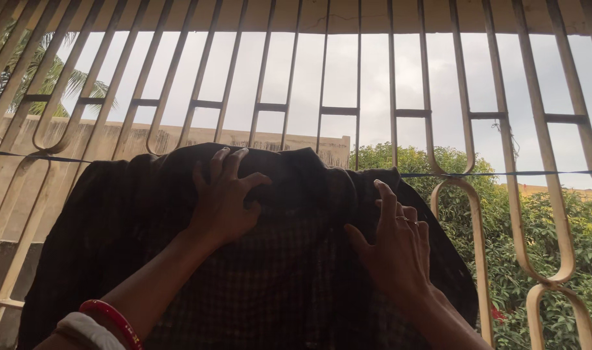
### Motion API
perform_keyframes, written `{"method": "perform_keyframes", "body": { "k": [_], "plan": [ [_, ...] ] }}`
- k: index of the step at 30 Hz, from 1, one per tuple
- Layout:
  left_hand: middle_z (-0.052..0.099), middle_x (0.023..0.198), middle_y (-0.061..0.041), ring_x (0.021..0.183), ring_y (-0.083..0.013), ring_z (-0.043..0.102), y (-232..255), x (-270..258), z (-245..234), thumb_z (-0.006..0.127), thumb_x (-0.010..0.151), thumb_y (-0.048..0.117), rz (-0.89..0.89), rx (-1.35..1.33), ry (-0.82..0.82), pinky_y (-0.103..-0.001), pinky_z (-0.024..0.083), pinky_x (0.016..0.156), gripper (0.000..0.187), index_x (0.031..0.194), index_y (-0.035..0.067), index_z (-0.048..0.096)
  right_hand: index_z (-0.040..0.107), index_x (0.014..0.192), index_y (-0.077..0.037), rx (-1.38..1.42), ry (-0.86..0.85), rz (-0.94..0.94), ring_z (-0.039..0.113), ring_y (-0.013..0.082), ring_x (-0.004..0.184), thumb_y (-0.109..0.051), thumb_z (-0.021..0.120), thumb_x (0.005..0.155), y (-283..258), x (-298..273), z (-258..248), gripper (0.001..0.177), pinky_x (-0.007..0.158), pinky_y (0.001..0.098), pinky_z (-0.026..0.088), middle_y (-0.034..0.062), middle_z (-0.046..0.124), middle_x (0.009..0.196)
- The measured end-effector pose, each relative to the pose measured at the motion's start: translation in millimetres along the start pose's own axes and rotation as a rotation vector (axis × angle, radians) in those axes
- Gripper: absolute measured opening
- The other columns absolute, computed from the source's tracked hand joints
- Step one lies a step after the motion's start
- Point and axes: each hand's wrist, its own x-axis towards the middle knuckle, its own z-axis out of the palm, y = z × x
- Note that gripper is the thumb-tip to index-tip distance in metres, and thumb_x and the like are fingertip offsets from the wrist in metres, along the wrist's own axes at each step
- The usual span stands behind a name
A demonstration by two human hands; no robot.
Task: The person hangs a dark checkered shirt on a clothesline using red plastic clips. They smooth the fabric, attach clips to the shoulders and sleeves, and adjust the shirt to ensure it is properly secured on the line.
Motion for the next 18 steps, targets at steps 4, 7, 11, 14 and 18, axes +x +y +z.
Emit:
{"method": "perform_keyframes", "body": {
  "k": [4,7,11,14,18],
  "plan": [
    [0.032,0.159,-0.017,0.151,-0.0427,0.014,-26.3,-6.7,-5.8,0.077,0.075,0.025,0.008,0.056,0.06,-0.075,0.006,0.116,0.04,0.115,0.028,0.074,0.027,0.155,-0.011,-0.075,-0.036,-0.037,0.061,0.0374,0.119,-0.038,0.084,0.075,-3.2,5.1,12.5,0.101,0.092,0.0528,0.042,0.0193,0.07,0.122],
    [0.029,0.159,-0.017,0.151,-0.0433,0.014,-43.1,-11.1,-9.1,0.078,0.074,0.028,-0.005,0.077,0.076,-0.076,0.006,0.116,0.041,0.115,0.027,0.075,0.027,0.154,-0.011,-0.105,-0.076,0.014,0.065,0.0355,0.116,-0.034,0.081,0.08,2.0,13.5,16.5,0.094,0.094,0.0517,0.044,0.0161,0.073,0.117],
    [0.021,0.162,-0.016,0.153,-0.043,0.008,-64.9,-18.1,-15.0,0.077,0.076,0.028,-0.056,0.137,-0.05,-0.076,0.004,0.115,0.048,0.124,0.028,0.074,0.026,0.155,-0.01,-0.153,-0.059,0.042,0.068,0.0353,0.113,-0.026,0.077,0.083,13.6,19.4,15.8,0.09,0.096,0.0515,0.046,0.0149,0.075,0.115],
    [0.015,0.167,-0.012,0.154,-0.0444,0.007,-80.2,-25.4,-20.7,0.078,0.077,0.034,-0.088,0.211,-0.105,-0.079,0.006,0.113,0.049,0.125,0.023,0.07,0.026,0.154,-0.011,-0.17,-0.131,0.131,0.068,0.0361,0.114,-0.031,0.077,0.086,12.5,19.4,14.6,0.087,0.1,0.0525,0.045,0.0173,0.074,0.116],
    [0.015,0.167,-0.008,0.153,-0.0398,0.009,-92.7,-30.6,-28.3,0.077,0.074,0.036,-0.015,0.193,-0.099,-0.079,0.009,0.113,0.068,0.139,0.026,0.063,0.027,0.153,-0.011,-0.125,-0.074,0.106,0.06,0.0369,0.125,-0.037,0.075,0.086,-7.3,16.0,9.9,0.087,0.102,0.0544,0.041,0.0208,0.065,0.132]
  ]
}}
